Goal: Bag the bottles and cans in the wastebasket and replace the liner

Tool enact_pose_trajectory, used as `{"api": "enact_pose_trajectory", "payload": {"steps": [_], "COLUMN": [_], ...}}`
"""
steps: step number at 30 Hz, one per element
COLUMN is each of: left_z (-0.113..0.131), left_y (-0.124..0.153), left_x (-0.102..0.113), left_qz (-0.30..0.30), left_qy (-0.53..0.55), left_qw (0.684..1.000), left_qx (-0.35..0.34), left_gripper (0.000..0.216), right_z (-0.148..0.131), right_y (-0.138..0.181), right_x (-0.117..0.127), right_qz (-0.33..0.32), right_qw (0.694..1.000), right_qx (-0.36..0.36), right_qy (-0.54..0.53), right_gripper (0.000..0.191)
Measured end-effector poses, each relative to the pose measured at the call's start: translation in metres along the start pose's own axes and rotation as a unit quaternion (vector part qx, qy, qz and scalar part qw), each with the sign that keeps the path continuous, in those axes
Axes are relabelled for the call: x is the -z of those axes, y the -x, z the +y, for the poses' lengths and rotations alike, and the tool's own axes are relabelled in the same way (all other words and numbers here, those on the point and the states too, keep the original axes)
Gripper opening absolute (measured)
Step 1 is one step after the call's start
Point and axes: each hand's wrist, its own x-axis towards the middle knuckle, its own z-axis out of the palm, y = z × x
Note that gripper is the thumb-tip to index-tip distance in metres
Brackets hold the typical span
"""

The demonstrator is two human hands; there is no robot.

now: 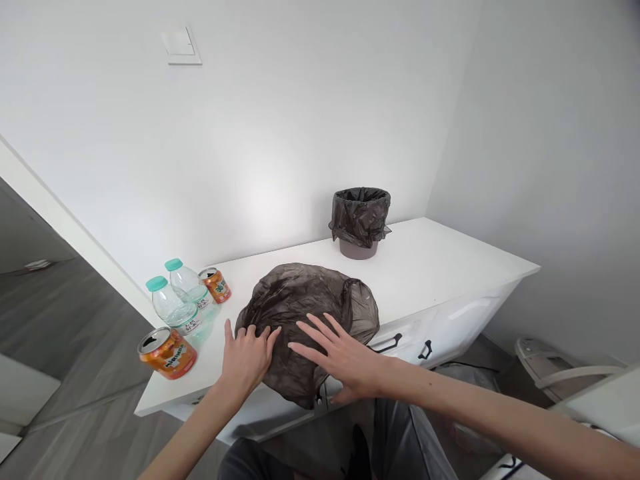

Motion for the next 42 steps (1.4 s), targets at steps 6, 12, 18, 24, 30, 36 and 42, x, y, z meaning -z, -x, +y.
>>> {"api": "enact_pose_trajectory", "payload": {"steps": [6, 12, 18, 24, 30, 36, 42], "left_z": [-0.003, -0.041, -0.04, -0.009, 0.009, 0.029, 0.002], "left_y": [0.008, -0.004, 0.005, -0.011, -0.032, -0.042, -0.059], "left_x": [0.029, 0.035, 0.027, 0.018, 0.021, 0.007, -0.057], "left_qz": [0.011, -0.03, 0.007, 0.018, 0.171, 0.178, 0.001], "left_qy": [0.144, 0.291, 0.344, 0.402, 0.345, 0.188, 0.185], "left_qw": [0.988, 0.941, 0.932, 0.914, 0.918, 0.954, 0.97], "left_qx": [-0.048, -0.168, -0.114, 0.051, 0.1, -0.153, -0.16], "left_gripper": [0.057, 0.043, 0.051, 0.048, 0.042, 0.045, 0.058], "right_z": [-0.014, 0.005, 0.045, 0.11, 0.084, 0.033, 0.09], "right_y": [0.001, 0.026, 0.062, 0.047, 0.015, -0.029, -0.033], "right_x": [-0.01, 0.025, 0.037, 0.054, 0.062, 0.005, -0.006], "right_qz": [0.032, 0.119, 0.247, 0.343, 0.397, 0.199, 0.054], "right_qw": [0.999, 0.943, 0.759, 0.659, 0.835, 0.961, 0.928], "right_qx": [0.003, -0.081, -0.263, -0.396, -0.278, -0.192, -0.368], "right_qy": [-0.021, -0.301, -0.542, -0.539, -0.259, 0.001, -0.01], "right_gripper": [0.097, 0.033, 0.034, 0.036, 0.056, 0.064, 0.072]}}
